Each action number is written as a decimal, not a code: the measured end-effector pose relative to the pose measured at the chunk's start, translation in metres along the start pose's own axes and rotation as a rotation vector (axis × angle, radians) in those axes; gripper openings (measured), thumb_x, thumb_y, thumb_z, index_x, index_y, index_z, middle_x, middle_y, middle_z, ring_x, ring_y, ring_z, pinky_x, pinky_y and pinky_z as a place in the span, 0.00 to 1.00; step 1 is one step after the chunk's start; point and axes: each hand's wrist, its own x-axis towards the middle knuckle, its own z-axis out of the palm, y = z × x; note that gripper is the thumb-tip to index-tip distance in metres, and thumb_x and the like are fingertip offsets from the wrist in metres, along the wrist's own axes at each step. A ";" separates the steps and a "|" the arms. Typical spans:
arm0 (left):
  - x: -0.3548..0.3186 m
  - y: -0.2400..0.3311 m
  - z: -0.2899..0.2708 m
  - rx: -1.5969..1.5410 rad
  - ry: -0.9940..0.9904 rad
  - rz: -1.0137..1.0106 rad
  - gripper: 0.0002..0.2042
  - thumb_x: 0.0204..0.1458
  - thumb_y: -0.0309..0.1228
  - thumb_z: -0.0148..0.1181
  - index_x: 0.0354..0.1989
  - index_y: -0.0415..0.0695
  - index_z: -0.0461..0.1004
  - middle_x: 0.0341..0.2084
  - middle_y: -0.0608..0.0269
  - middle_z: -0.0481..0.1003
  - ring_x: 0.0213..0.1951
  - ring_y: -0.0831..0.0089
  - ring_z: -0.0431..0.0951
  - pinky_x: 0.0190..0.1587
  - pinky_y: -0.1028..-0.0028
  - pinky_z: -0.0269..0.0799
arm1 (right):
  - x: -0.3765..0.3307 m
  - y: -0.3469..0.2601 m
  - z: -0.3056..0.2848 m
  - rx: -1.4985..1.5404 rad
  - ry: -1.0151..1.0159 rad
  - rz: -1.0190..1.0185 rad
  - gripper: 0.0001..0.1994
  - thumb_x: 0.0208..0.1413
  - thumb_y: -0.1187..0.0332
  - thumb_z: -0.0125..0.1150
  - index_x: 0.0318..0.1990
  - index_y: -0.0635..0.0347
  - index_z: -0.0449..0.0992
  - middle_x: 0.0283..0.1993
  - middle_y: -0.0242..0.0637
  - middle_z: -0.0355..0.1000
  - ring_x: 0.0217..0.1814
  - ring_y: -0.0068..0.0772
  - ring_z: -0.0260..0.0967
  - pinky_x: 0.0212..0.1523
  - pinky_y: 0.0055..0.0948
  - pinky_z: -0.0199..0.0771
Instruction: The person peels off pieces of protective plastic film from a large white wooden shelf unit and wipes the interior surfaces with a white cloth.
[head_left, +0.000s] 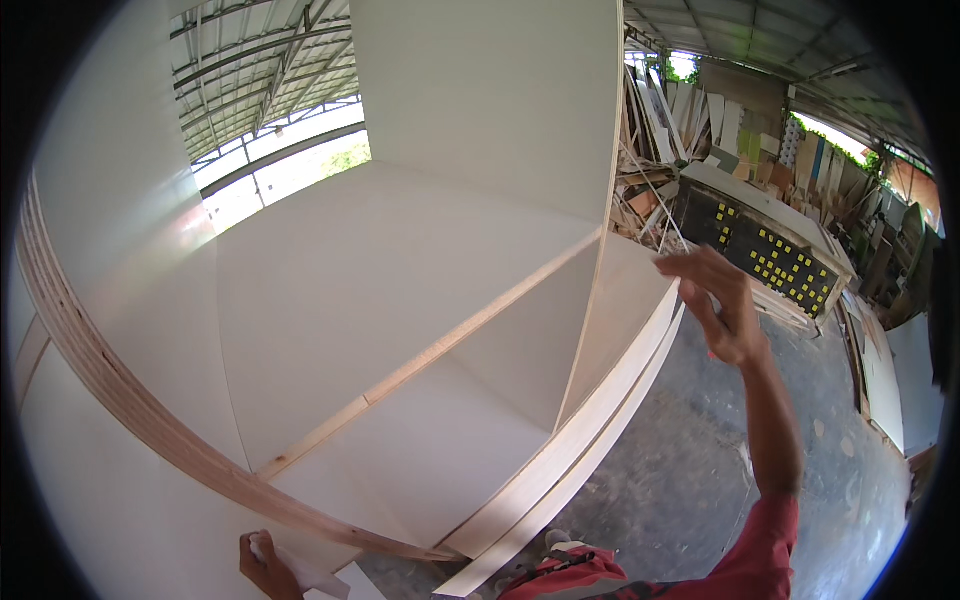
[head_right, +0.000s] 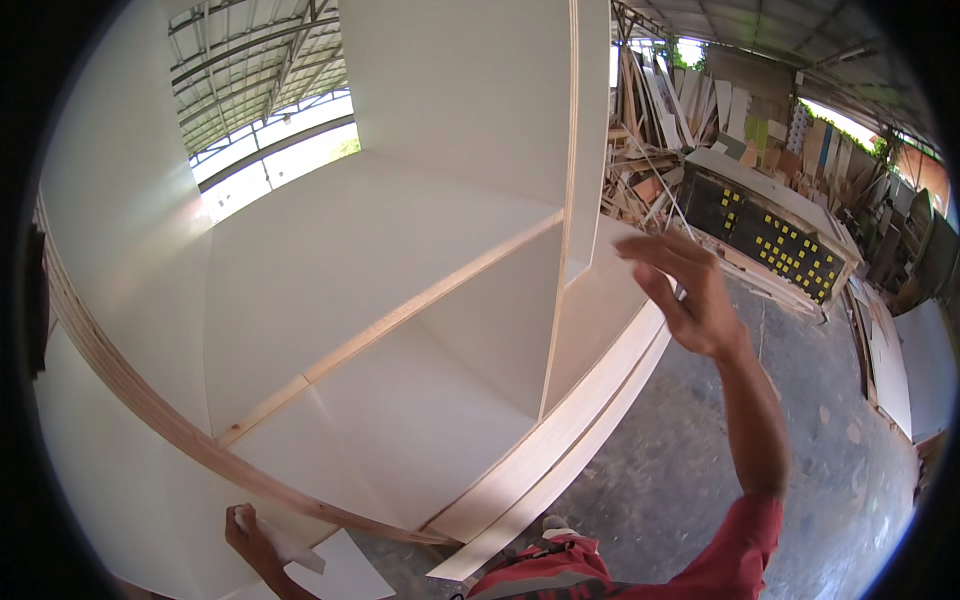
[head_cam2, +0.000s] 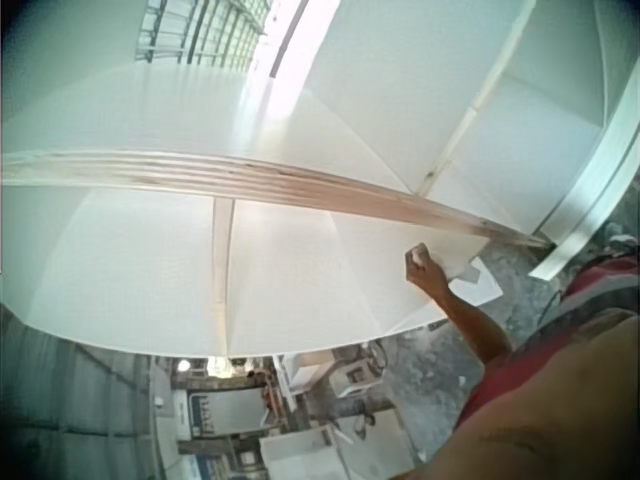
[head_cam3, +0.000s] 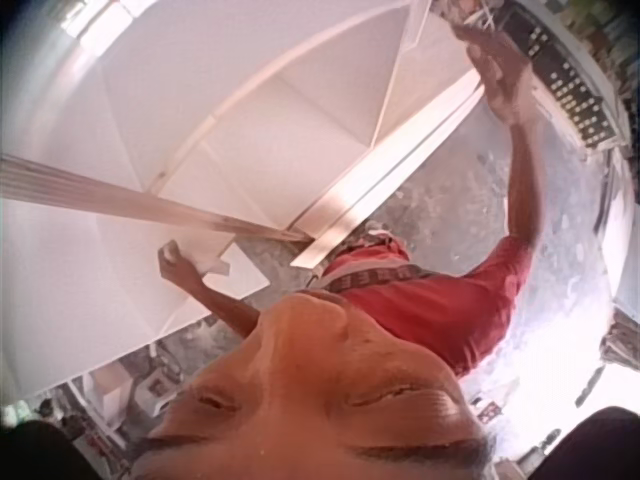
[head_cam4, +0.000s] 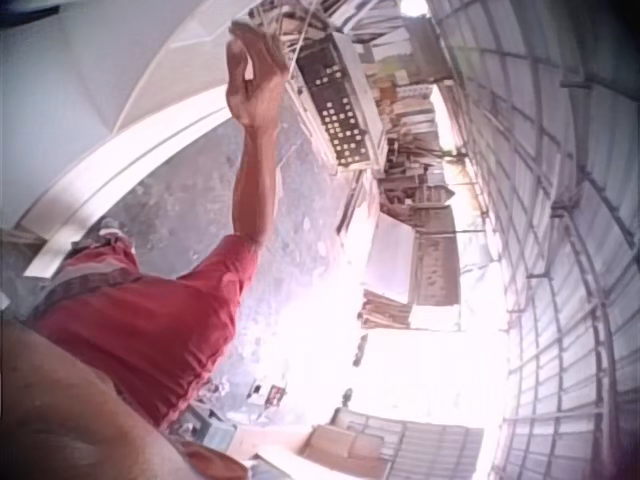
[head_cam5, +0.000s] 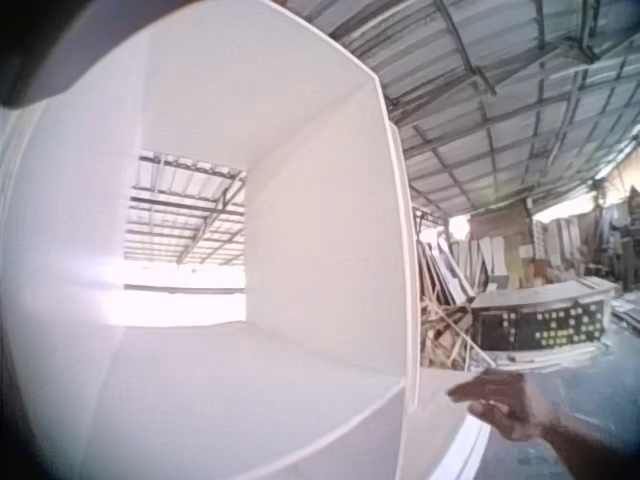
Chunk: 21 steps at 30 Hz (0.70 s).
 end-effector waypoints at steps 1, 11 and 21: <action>0.000 -0.002 -0.002 -0.011 -0.012 -0.007 0.12 0.56 0.33 0.54 0.28 0.35 0.69 0.19 0.60 0.68 0.24 0.72 0.63 0.27 0.68 0.61 | 0.022 -0.014 0.005 0.061 -0.059 -0.104 0.20 0.65 0.60 0.47 0.53 0.69 0.75 0.54 0.51 0.74 0.55 0.51 0.71 0.58 0.43 0.68; 0.001 -0.002 0.003 -0.143 -0.006 0.027 0.10 0.57 0.30 0.53 0.28 0.34 0.70 0.19 0.66 0.65 0.25 0.78 0.61 0.27 0.74 0.58 | 0.173 -0.014 0.121 -0.203 -0.882 0.109 0.47 0.58 0.29 0.12 0.73 0.59 0.40 0.78 0.42 0.32 0.81 0.39 0.23 0.78 0.41 0.27; -0.002 -0.002 0.008 -0.111 0.023 -0.037 0.10 0.56 0.29 0.55 0.27 0.34 0.71 0.18 0.67 0.66 0.24 0.79 0.61 0.27 0.74 0.58 | 0.264 0.001 0.221 -0.185 -0.853 0.047 0.37 0.64 0.38 0.28 0.68 0.59 0.57 0.71 0.47 0.52 0.75 0.44 0.45 0.72 0.43 0.49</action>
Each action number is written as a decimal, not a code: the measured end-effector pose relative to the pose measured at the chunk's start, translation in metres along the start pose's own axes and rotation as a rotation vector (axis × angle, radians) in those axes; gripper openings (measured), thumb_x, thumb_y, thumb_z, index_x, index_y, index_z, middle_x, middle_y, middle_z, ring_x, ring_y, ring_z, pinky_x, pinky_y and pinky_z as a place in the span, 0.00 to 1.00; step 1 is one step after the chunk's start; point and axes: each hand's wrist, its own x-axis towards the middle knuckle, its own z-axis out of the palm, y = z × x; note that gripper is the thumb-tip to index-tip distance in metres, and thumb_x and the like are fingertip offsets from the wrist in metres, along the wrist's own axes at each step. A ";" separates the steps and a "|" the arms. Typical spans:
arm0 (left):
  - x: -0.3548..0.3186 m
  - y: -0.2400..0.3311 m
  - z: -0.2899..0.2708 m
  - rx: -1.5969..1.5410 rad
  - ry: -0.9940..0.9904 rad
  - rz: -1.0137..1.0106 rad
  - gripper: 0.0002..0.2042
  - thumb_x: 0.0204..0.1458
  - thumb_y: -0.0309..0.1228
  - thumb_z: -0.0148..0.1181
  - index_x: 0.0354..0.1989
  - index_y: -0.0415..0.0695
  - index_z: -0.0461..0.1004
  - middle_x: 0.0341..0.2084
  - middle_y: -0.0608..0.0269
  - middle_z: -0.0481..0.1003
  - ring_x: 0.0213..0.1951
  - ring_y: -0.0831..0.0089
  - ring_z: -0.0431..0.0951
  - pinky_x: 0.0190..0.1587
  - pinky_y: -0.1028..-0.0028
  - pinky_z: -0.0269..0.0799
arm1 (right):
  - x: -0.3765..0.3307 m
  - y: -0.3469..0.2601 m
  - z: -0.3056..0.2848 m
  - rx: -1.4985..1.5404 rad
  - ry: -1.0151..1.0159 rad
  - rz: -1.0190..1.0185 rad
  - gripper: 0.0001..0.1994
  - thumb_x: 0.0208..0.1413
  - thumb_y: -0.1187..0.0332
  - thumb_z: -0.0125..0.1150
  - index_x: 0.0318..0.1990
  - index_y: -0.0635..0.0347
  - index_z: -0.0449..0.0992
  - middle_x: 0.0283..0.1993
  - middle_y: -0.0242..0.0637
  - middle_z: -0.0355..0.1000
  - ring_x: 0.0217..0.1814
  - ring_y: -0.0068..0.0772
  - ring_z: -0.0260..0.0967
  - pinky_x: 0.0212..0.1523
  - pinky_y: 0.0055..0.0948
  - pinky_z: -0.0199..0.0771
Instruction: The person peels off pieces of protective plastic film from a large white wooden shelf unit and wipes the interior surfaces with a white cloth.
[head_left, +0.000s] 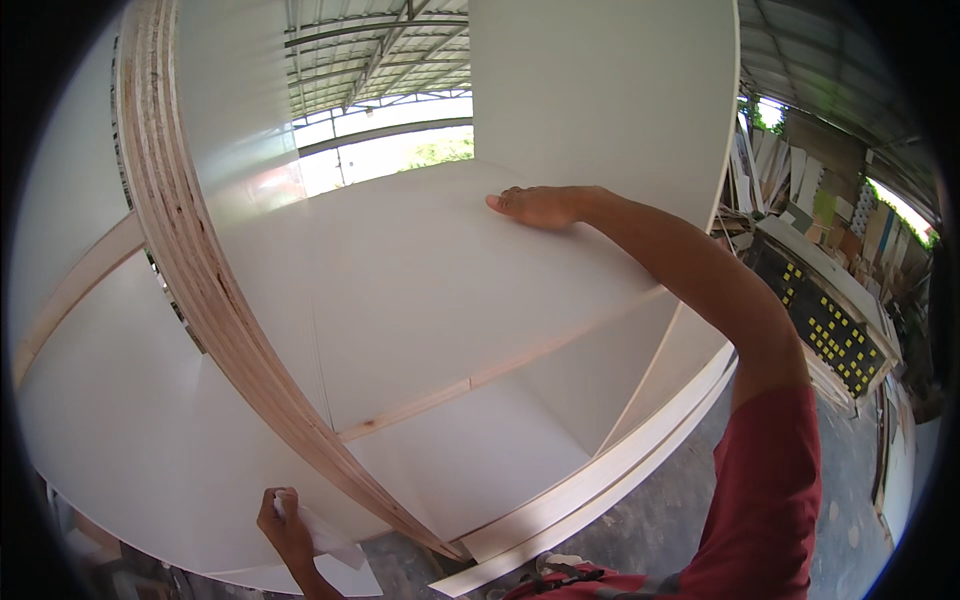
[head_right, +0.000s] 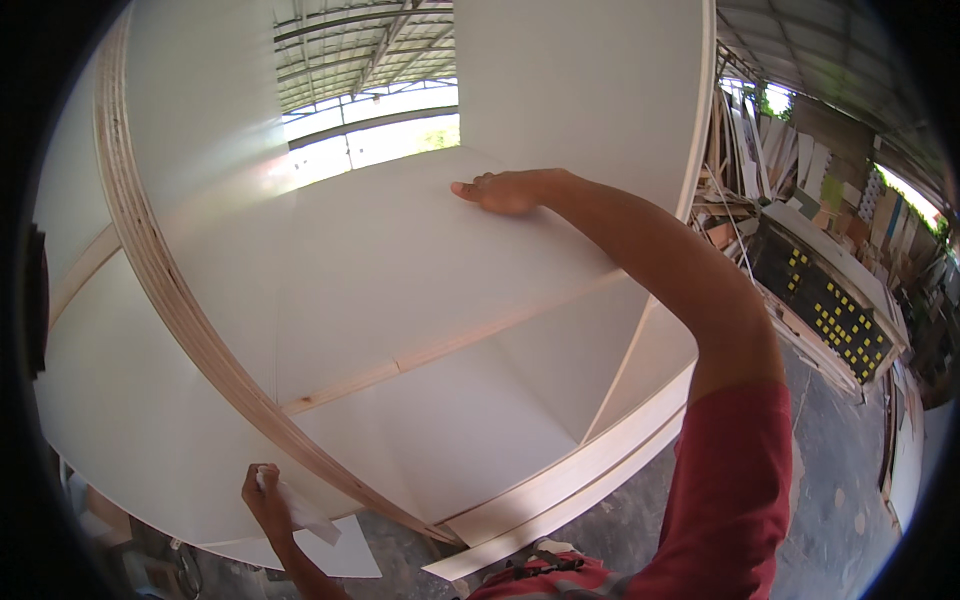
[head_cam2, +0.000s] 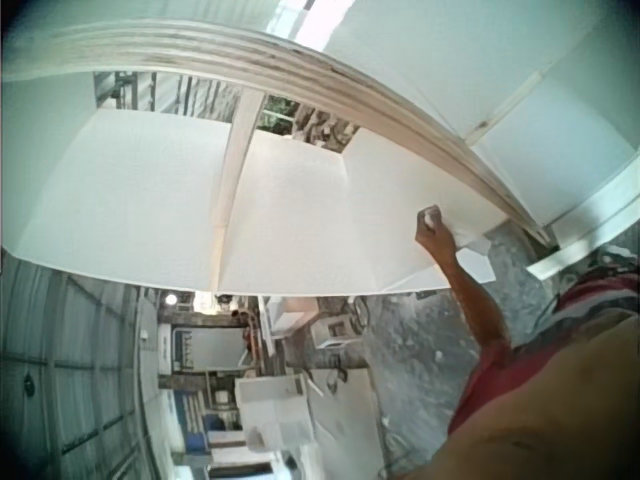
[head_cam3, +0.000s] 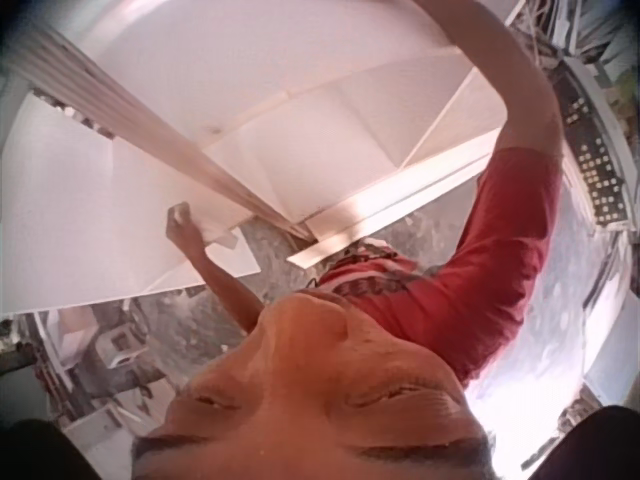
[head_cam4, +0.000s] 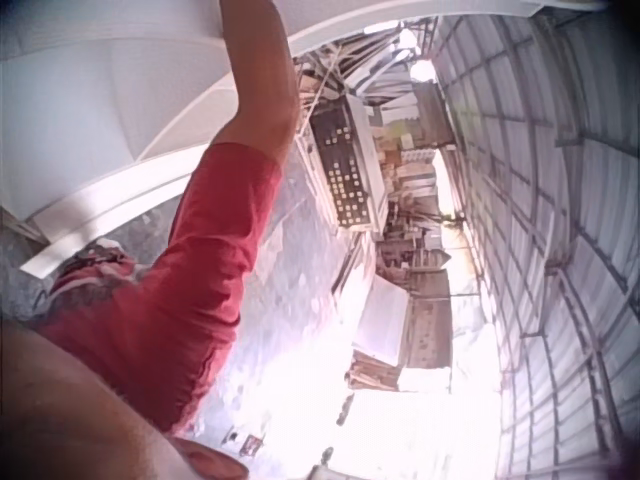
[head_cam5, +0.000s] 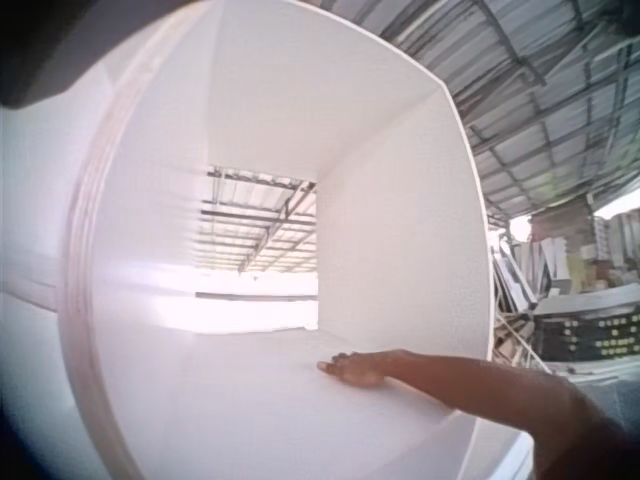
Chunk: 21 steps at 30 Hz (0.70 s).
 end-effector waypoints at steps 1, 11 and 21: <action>0.000 -0.003 0.000 0.004 0.006 -0.003 0.10 0.56 0.29 0.55 0.27 0.34 0.71 0.18 0.67 0.67 0.24 0.79 0.61 0.27 0.74 0.59 | 0.009 -0.004 -0.008 -0.092 -0.005 -0.006 0.33 0.65 0.43 0.35 0.64 0.60 0.63 0.67 0.48 0.60 0.71 0.45 0.53 0.69 0.43 0.55; -0.008 -0.006 0.006 0.167 0.035 0.002 0.09 0.56 0.28 0.55 0.27 0.34 0.71 0.14 0.63 0.67 0.20 0.78 0.62 0.24 0.72 0.61 | 0.130 -0.062 0.002 -0.054 0.178 -0.524 0.11 0.53 0.74 0.52 0.43 0.63 0.77 0.44 0.44 0.77 0.49 0.44 0.73 0.50 0.40 0.72; -0.015 -0.031 0.013 0.173 0.131 0.028 0.06 0.51 0.25 0.56 0.27 0.34 0.71 0.12 0.58 0.65 0.18 0.76 0.62 0.22 0.70 0.59 | 0.209 -0.182 0.045 0.189 0.177 -0.564 0.13 0.51 0.76 0.49 0.42 0.56 0.77 0.47 0.41 0.74 0.55 0.41 0.69 0.52 0.41 0.69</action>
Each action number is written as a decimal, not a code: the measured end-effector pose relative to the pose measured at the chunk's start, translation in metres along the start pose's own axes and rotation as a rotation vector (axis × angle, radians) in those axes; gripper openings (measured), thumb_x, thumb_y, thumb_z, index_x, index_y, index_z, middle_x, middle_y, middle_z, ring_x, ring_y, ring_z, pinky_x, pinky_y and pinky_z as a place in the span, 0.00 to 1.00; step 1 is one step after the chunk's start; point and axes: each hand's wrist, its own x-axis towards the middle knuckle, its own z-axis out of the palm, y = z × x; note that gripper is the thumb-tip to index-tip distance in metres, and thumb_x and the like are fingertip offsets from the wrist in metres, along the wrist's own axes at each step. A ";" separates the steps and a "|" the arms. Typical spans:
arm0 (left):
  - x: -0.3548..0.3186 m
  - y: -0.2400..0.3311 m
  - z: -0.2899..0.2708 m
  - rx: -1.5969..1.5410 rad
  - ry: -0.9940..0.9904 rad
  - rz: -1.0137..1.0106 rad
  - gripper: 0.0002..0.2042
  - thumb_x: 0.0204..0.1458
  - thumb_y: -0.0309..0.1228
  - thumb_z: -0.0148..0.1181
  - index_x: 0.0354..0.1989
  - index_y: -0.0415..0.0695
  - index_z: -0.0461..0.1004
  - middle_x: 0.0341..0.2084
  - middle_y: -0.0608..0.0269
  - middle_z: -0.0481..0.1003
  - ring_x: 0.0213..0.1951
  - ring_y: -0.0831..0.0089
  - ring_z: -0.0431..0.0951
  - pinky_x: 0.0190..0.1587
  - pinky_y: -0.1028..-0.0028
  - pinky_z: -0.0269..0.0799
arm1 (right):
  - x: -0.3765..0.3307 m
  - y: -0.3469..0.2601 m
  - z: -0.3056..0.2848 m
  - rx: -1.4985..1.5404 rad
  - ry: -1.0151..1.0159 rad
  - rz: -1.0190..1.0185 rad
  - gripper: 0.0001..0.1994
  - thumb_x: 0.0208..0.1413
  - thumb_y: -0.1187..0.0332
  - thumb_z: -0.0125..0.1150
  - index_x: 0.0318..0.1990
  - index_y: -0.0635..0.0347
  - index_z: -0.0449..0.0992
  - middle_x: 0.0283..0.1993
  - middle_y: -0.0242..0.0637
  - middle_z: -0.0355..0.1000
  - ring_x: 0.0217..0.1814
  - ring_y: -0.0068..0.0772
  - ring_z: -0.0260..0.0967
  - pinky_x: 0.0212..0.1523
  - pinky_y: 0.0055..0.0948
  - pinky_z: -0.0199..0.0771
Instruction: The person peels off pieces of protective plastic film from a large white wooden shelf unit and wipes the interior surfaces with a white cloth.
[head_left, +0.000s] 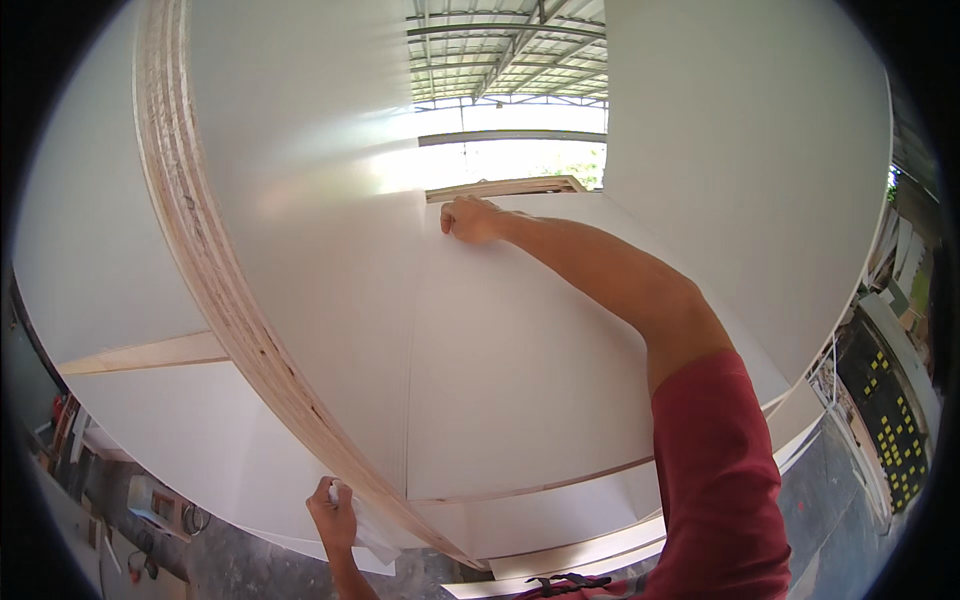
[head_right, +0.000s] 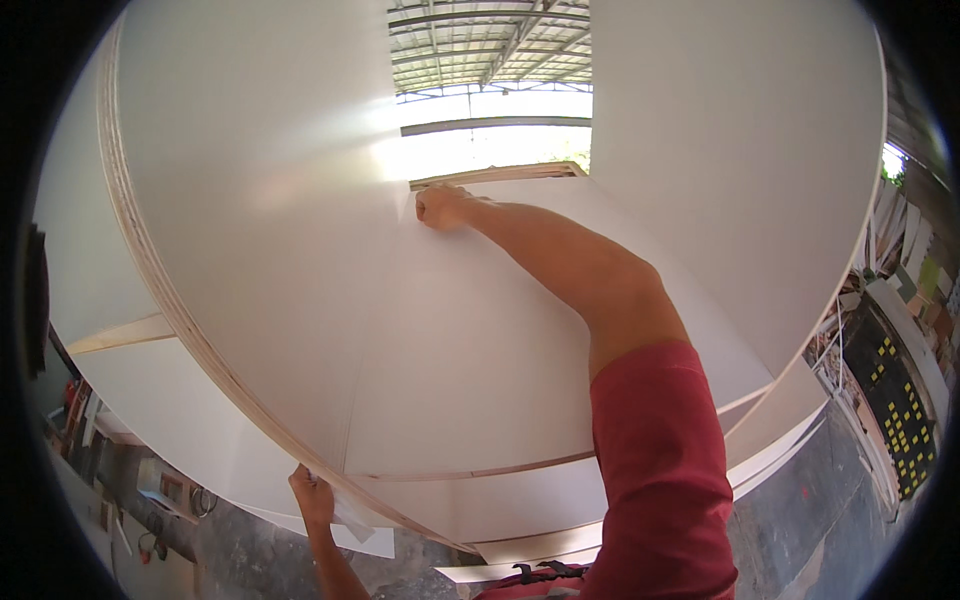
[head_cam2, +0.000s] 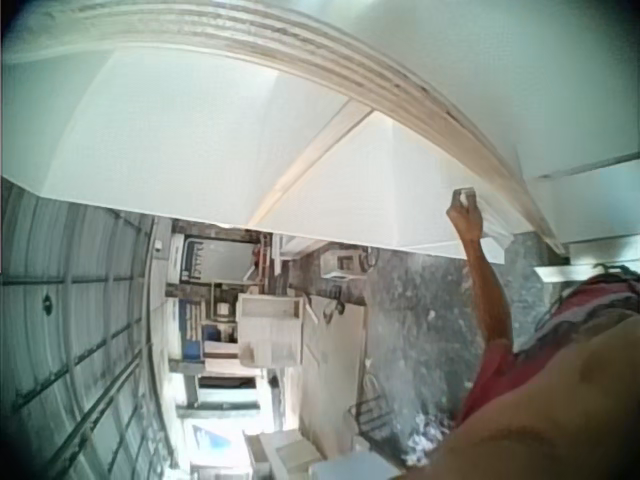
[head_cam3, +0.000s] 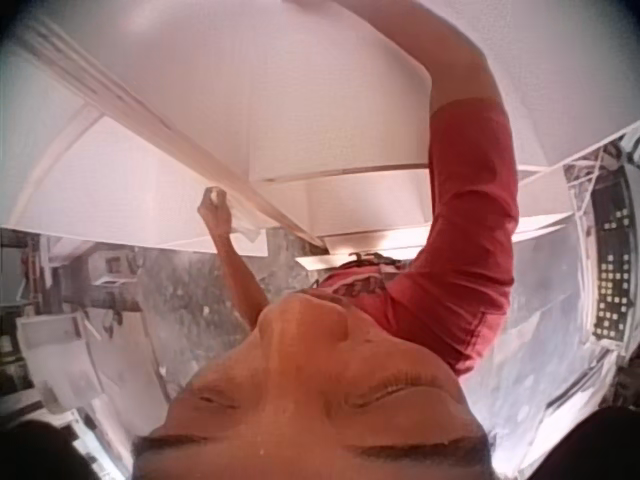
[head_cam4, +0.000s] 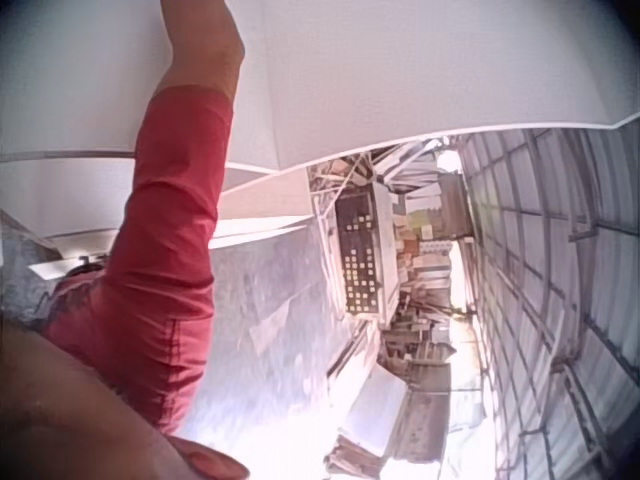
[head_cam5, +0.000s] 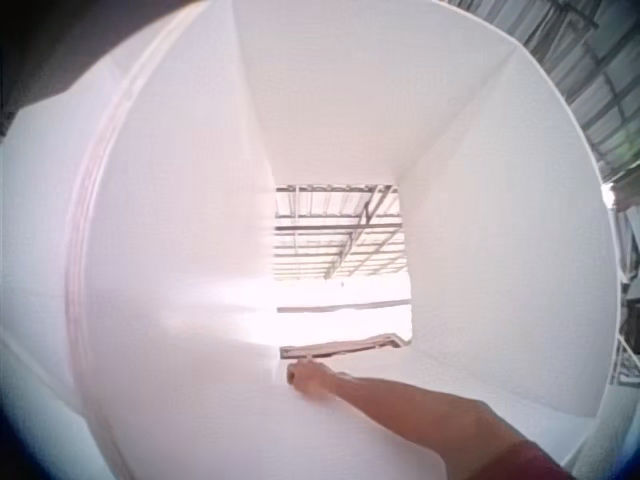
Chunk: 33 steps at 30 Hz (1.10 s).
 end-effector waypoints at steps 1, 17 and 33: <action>0.000 0.003 0.002 -0.022 0.007 -0.003 0.07 0.51 0.24 0.56 0.26 0.33 0.70 0.12 0.58 0.64 0.18 0.77 0.62 0.22 0.70 0.58 | 0.006 -0.004 0.007 -0.026 0.037 -0.008 0.14 0.51 0.76 0.49 0.42 0.54 0.78 0.48 0.41 0.74 0.58 0.42 0.66 0.57 0.44 0.65; 0.013 0.018 0.007 -0.062 0.005 0.053 0.11 0.48 0.20 0.56 0.40 0.29 0.75 0.28 0.42 0.79 0.31 0.50 0.80 0.37 0.66 0.72 | 0.042 0.002 0.033 0.190 0.188 0.068 0.09 0.51 0.75 0.55 0.37 0.52 0.80 0.47 0.33 0.75 0.56 0.39 0.68 0.61 0.52 0.54; 0.015 0.016 0.007 -0.009 0.015 0.019 0.05 0.44 0.18 0.58 0.29 0.28 0.75 0.24 0.44 0.79 0.29 0.53 0.81 0.34 0.65 0.73 | 0.051 0.005 0.036 0.186 0.223 0.105 0.09 0.52 0.73 0.58 0.40 0.54 0.80 0.53 0.40 0.73 0.57 0.44 0.68 0.62 0.56 0.54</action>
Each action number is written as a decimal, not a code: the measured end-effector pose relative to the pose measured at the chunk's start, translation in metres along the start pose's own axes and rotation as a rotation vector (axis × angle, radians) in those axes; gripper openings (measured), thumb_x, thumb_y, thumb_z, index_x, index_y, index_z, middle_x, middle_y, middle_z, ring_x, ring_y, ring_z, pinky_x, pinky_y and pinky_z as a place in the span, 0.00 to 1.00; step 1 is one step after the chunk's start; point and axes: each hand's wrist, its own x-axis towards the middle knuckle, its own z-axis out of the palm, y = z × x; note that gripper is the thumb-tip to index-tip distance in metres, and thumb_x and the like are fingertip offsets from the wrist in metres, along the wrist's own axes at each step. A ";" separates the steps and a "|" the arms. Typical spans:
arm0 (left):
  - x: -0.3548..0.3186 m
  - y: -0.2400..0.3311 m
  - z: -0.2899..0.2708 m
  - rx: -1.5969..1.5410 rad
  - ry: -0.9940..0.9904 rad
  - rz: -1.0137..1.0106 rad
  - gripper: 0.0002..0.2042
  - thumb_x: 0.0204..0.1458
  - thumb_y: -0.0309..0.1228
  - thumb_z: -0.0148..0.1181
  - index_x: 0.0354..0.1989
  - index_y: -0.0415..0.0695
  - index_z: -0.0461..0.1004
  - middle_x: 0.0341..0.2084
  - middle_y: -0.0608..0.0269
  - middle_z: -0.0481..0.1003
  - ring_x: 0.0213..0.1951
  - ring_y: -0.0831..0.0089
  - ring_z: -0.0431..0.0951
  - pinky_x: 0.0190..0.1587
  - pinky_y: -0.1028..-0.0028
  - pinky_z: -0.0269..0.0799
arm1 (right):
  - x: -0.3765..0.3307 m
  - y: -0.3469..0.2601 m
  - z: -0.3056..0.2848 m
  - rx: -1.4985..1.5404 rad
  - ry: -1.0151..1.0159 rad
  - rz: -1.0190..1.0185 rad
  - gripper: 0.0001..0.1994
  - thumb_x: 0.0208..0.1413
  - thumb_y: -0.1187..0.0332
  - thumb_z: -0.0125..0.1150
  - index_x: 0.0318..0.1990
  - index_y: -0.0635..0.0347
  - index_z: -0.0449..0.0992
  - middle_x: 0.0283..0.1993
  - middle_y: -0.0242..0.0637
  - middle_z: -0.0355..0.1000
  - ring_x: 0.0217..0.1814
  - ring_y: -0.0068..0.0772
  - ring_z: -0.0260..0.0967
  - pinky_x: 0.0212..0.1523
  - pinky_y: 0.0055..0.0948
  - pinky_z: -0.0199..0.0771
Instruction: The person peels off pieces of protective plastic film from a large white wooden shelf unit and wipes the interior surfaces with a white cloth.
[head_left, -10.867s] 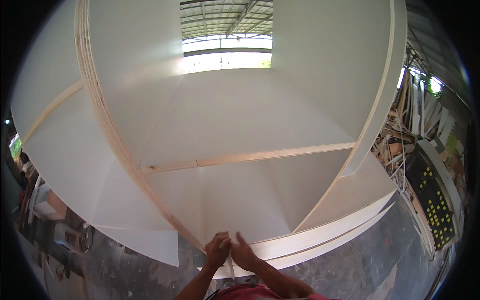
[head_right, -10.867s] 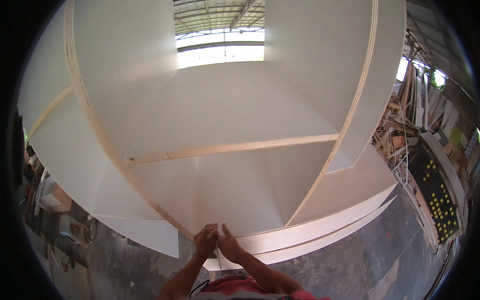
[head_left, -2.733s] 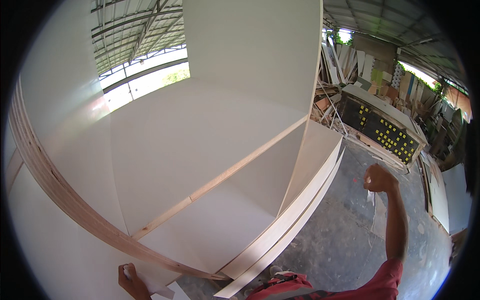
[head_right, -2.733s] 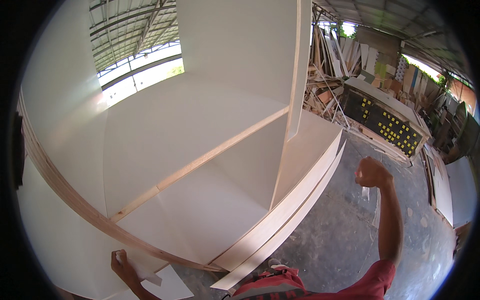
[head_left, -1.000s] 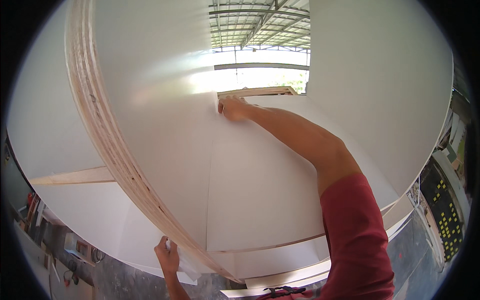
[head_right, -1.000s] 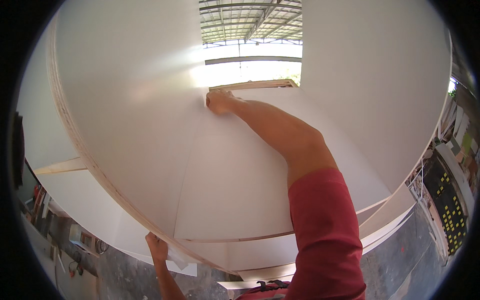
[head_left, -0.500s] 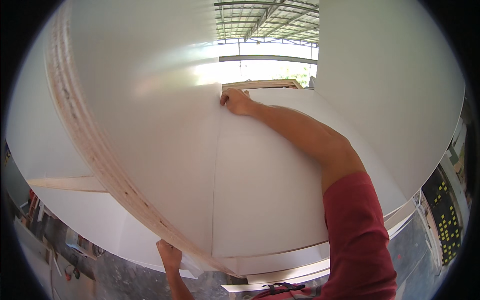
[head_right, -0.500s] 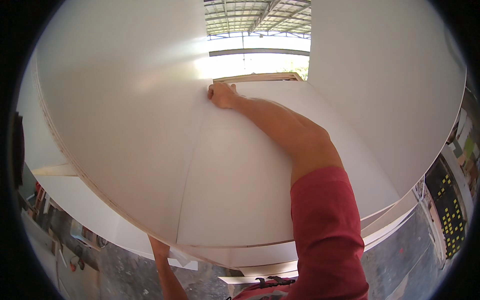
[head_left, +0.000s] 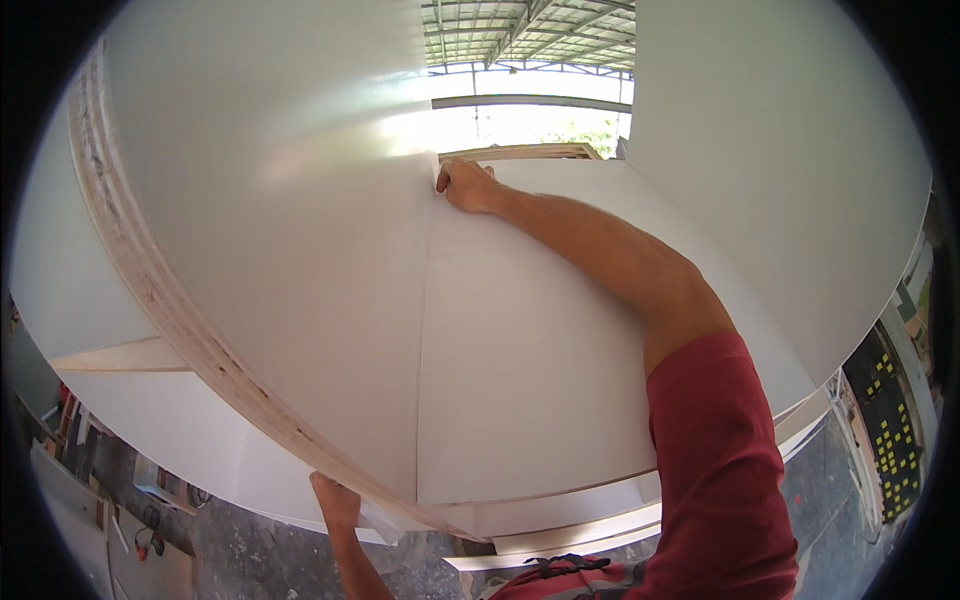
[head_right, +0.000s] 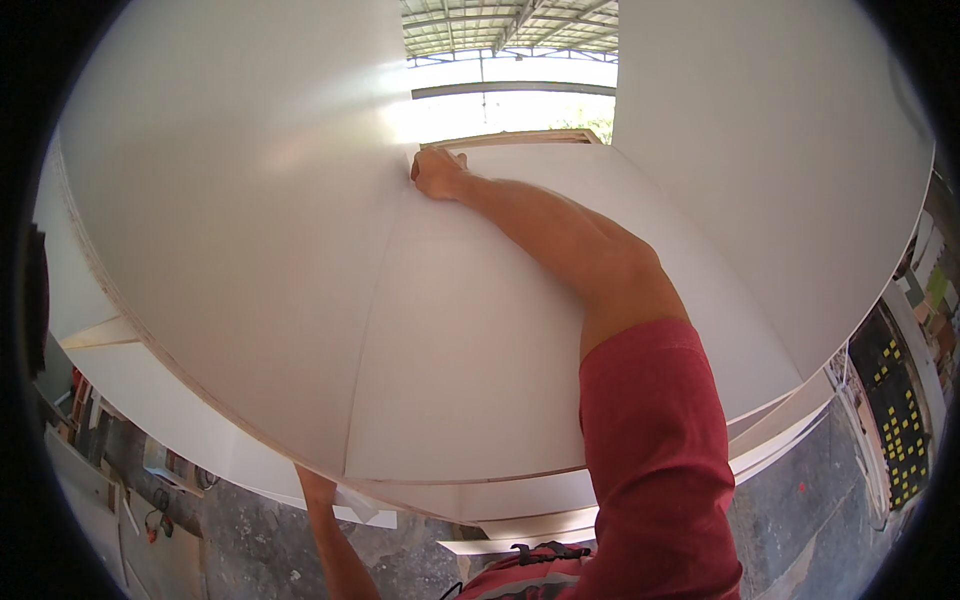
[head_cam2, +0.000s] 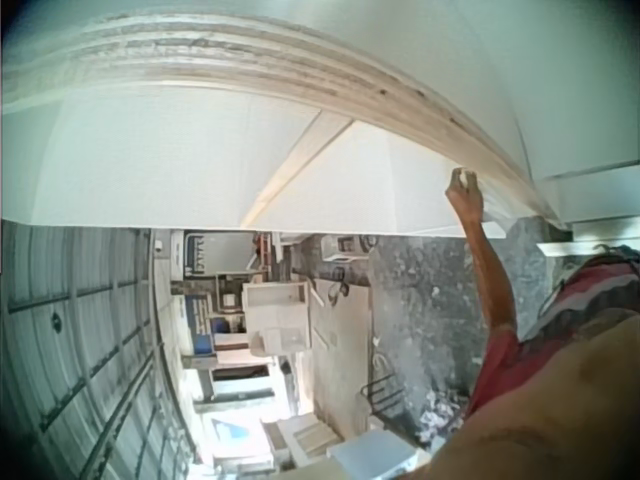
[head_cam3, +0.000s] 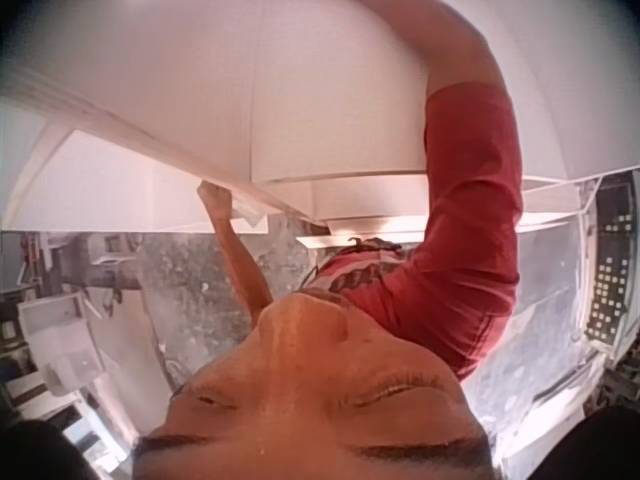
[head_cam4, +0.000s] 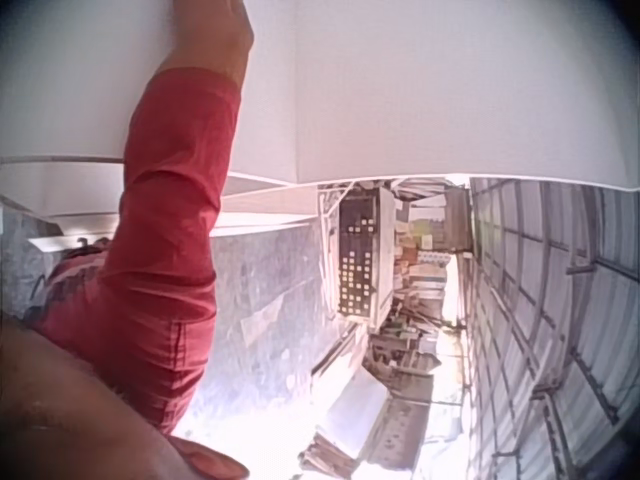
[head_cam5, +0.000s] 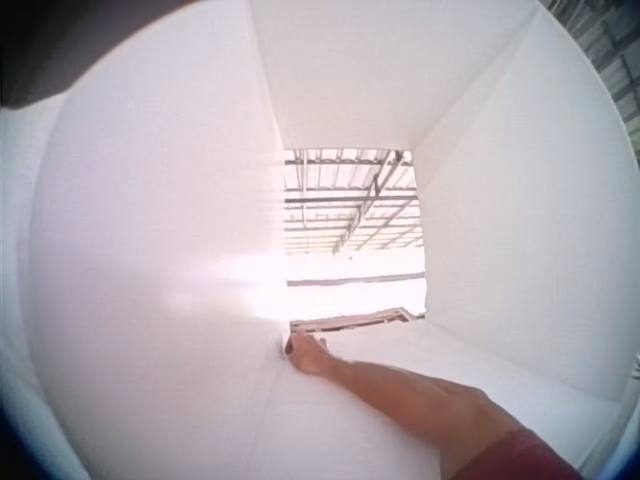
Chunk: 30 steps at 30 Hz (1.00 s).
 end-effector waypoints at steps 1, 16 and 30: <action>0.000 0.001 -0.001 -0.013 -0.001 0.013 0.05 0.44 0.18 0.57 0.29 0.28 0.75 0.23 0.44 0.79 0.28 0.54 0.81 0.34 0.66 0.73 | 0.000 -0.001 -0.001 -0.006 -0.018 -0.014 0.09 0.52 0.72 0.58 0.40 0.54 0.81 0.53 0.40 0.73 0.58 0.44 0.68 0.62 0.56 0.55; -0.002 0.007 -0.003 0.006 -0.013 -0.018 0.06 0.50 0.19 0.55 0.33 0.27 0.75 0.23 0.47 0.79 0.28 0.74 0.77 0.33 0.70 0.72 | -0.002 -0.008 -0.001 -0.020 -0.046 -0.021 0.07 0.52 0.74 0.55 0.35 0.55 0.80 0.43 0.37 0.77 0.55 0.40 0.70 0.61 0.60 0.54; 0.000 -0.030 -0.005 0.047 -0.096 -0.035 0.06 0.51 0.24 0.56 0.30 0.33 0.73 0.13 0.58 0.67 0.17 0.73 0.61 0.23 0.68 0.60 | -0.056 -0.022 -0.042 0.232 0.080 -0.124 0.10 0.64 0.72 0.45 0.44 0.70 0.69 0.40 0.48 0.74 0.45 0.39 0.71 0.46 0.36 0.70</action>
